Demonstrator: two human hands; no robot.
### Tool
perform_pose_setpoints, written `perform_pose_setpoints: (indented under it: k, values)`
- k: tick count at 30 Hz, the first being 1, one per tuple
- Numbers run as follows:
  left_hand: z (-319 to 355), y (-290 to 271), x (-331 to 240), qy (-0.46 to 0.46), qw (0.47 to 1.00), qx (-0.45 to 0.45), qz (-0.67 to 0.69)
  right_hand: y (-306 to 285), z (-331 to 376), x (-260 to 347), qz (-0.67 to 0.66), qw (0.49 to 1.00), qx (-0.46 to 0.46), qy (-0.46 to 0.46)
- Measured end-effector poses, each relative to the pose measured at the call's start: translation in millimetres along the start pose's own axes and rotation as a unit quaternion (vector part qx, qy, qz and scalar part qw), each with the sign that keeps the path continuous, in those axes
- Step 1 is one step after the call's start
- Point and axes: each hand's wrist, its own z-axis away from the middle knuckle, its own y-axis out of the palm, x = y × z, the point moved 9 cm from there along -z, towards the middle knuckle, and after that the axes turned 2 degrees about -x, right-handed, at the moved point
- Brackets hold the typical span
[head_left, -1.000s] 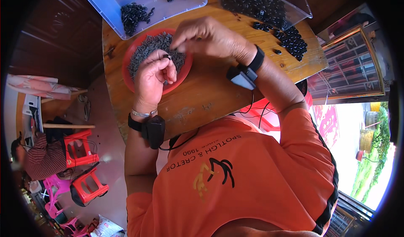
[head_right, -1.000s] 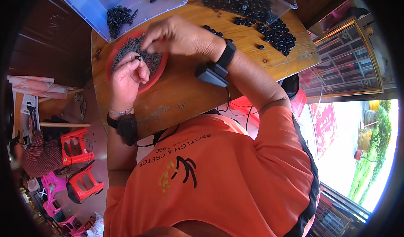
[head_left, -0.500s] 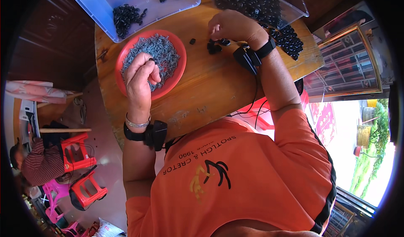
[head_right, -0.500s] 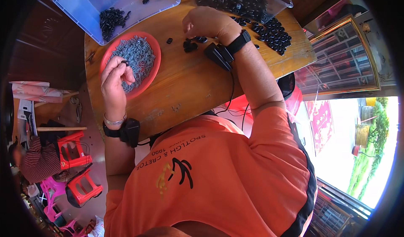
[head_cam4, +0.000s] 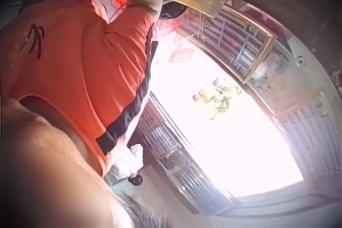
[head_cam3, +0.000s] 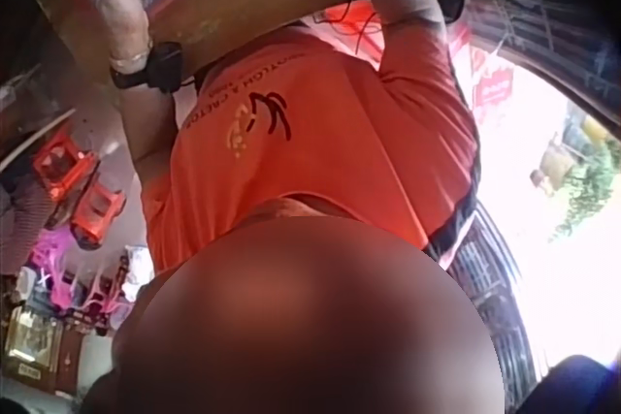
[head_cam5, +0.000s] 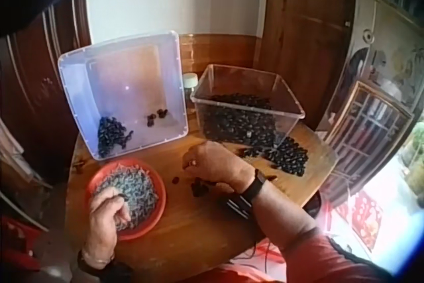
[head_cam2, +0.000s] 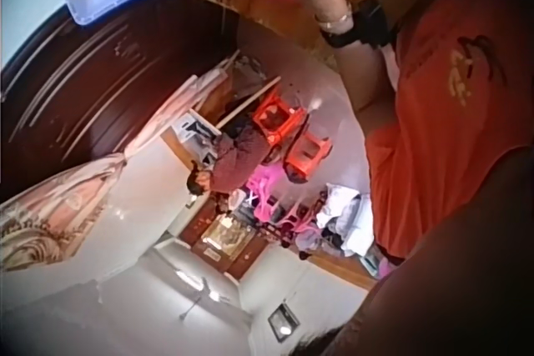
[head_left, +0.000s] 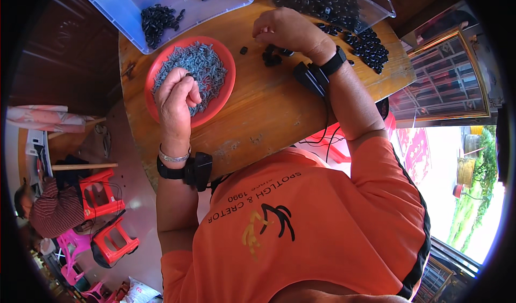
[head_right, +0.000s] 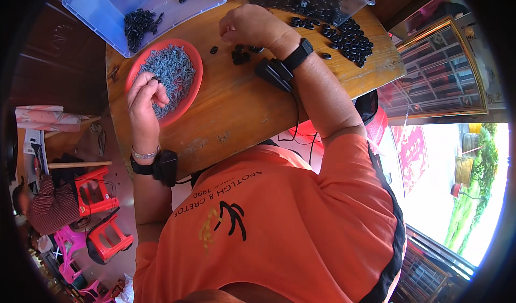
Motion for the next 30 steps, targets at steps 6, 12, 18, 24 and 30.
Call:
perform_pose_setpoints:
  k: [6, 12, 18, 24, 30]
  values:
    - [-5, -20, -2, 0.007, 0.996, -0.060, 0.065, 18, -10, 59, -0.073, 0.981, -0.087, -0.155]
    - [-6, -22, 1, 0.010, 0.996, -0.056, 0.061, 65, -19, 102, 0.121, 0.968, -0.021, -0.219]
    - [-5, -21, 2, 0.021, 0.999, -0.028, 0.028, 57, -22, 92, 0.015, 0.981, -0.084, -0.173]
    - [-8, -20, 1, 0.009, 0.997, -0.054, 0.048, 36, -19, 89, -0.071, 0.974, -0.055, -0.208]
    - [-4, -21, -1, 0.009, 0.996, -0.064, 0.054, -52, 25, 81, -0.087, 0.970, -0.082, -0.210]
